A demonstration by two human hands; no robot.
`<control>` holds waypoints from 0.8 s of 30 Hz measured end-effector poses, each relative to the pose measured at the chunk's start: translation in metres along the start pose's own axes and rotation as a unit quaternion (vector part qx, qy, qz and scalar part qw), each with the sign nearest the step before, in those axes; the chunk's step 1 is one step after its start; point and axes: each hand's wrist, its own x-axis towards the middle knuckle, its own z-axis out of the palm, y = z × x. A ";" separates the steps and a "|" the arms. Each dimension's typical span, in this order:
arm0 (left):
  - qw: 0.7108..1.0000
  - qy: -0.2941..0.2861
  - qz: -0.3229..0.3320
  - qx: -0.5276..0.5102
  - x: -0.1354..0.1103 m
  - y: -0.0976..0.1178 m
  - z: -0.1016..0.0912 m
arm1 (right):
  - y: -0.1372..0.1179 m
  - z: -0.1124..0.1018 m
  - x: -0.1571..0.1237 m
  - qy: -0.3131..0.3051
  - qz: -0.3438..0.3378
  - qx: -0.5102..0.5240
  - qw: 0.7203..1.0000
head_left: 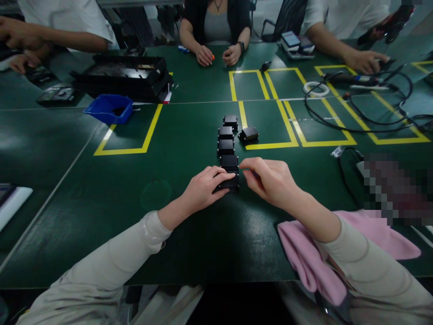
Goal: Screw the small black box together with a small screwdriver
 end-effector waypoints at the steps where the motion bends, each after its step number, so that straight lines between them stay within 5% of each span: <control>1: 1.000 0.000 0.000 0.000 0.000 0.000 0.000 | 0.000 0.000 0.000 0.005 -0.001 0.000 1.000; 24: 1.000 0.003 0.003 -0.002 0.001 0.000 0.000 | 0.002 0.001 -0.003 -0.011 0.001 0.005 1.000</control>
